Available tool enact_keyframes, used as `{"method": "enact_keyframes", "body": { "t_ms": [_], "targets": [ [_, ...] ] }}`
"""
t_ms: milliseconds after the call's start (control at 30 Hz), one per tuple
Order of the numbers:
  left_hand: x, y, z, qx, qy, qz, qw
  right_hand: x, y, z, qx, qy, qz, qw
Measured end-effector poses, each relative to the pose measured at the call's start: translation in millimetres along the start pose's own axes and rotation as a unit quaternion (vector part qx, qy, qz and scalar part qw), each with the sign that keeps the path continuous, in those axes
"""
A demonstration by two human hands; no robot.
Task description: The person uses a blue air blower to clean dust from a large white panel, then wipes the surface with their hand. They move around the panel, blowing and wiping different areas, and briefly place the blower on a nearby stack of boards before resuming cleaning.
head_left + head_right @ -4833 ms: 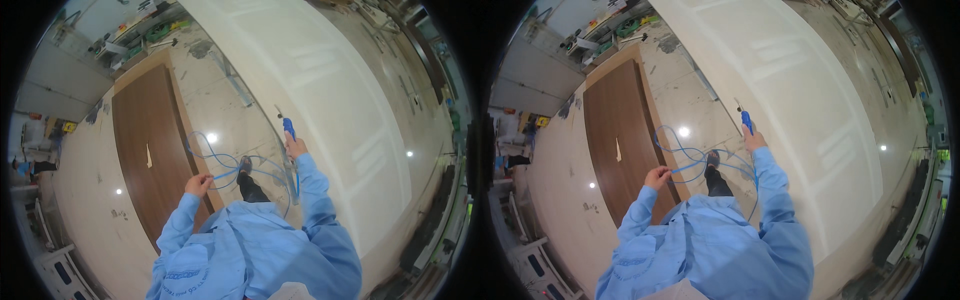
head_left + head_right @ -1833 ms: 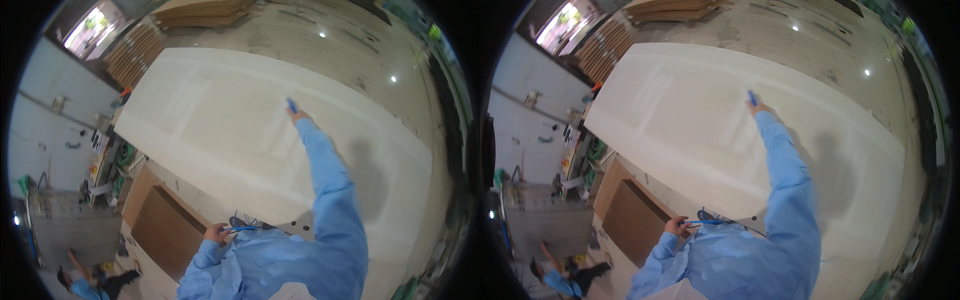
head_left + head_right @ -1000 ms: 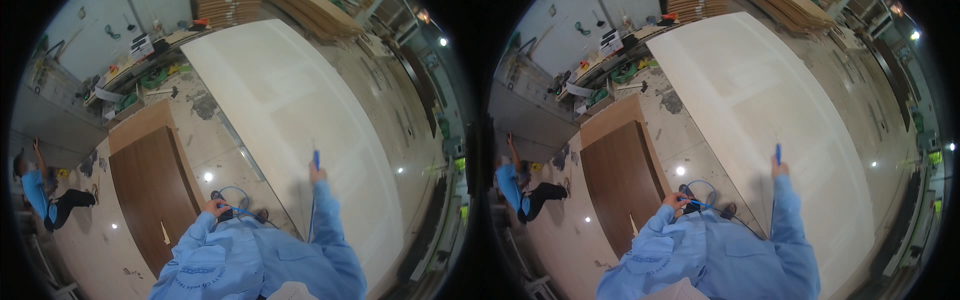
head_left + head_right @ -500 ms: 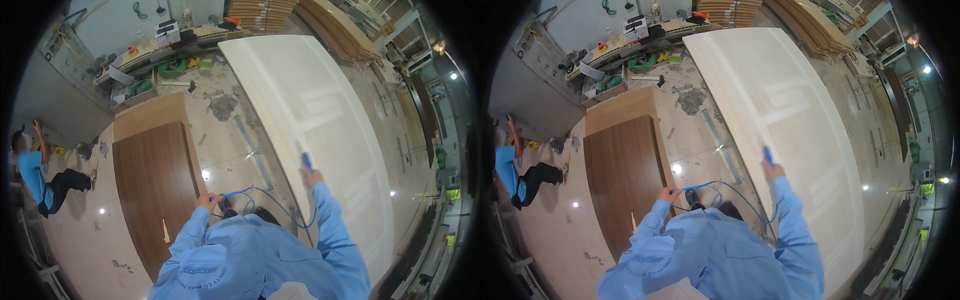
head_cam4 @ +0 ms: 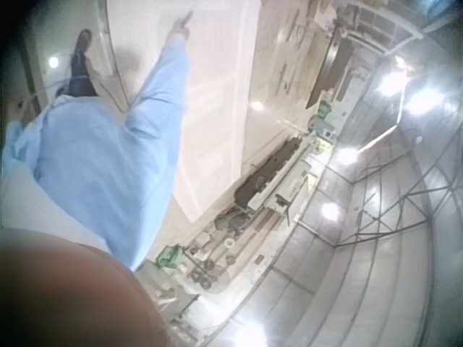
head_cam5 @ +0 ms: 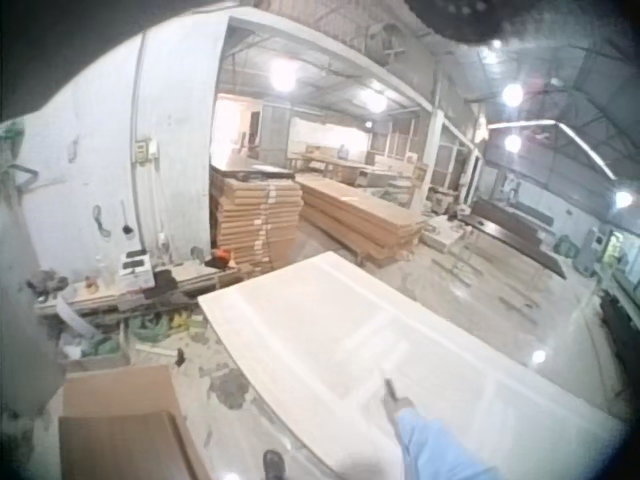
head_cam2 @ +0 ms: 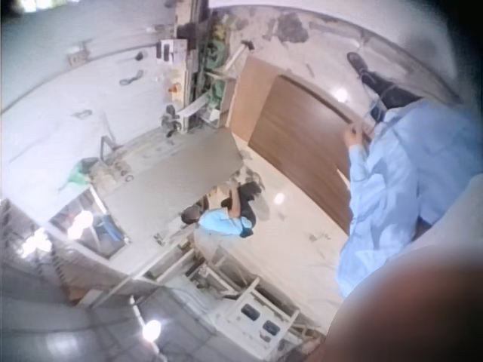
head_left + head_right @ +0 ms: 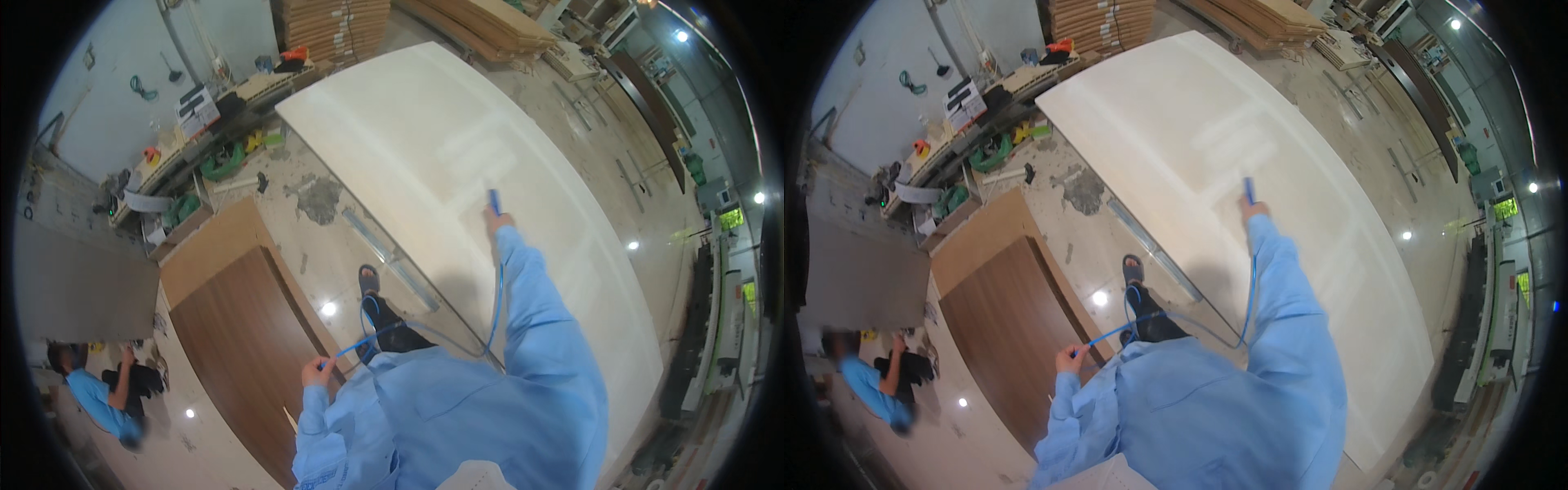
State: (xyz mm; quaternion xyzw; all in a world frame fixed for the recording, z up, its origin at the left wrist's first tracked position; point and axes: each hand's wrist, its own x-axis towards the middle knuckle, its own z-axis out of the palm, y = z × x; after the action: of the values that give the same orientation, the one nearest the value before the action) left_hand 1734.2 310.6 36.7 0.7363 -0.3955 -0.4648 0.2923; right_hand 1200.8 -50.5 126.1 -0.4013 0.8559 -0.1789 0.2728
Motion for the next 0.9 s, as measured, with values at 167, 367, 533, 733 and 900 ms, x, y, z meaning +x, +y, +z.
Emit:
{"method": "enact_keyframes", "body": {
  "t_ms": [167, 367, 533, 733, 900],
  "targets": [
    [54.1, 25.4, -10.2, 0.046, -0.020, -0.019, 0.999, 72.7, -54.4, 7.6, -0.039, -0.034, -0.016, 0.999],
    [147.8, 93.8, -38.1, 0.082, -0.049, -0.013, 0.995, 167.1, -85.5, -12.2, -0.111, -0.018, -0.036, 0.993],
    [212.3, 154.4, -63.8, 0.090, -0.043, 0.020, 0.995, 228.8, -110.3, -28.7, -0.033, 0.091, 0.104, 0.990],
    [239.8, 187.3, -61.3, 0.096, -0.060, -0.003, 0.994, 306.1, -172.0, -3.8, -0.071, 0.046, 0.057, 0.995],
    [251.0, 200.0, -56.1, 0.140, -0.090, -0.035, 0.985, 357.3, -280.8, 53.4, -0.093, 0.043, 0.002, 0.995]
  ]
}}
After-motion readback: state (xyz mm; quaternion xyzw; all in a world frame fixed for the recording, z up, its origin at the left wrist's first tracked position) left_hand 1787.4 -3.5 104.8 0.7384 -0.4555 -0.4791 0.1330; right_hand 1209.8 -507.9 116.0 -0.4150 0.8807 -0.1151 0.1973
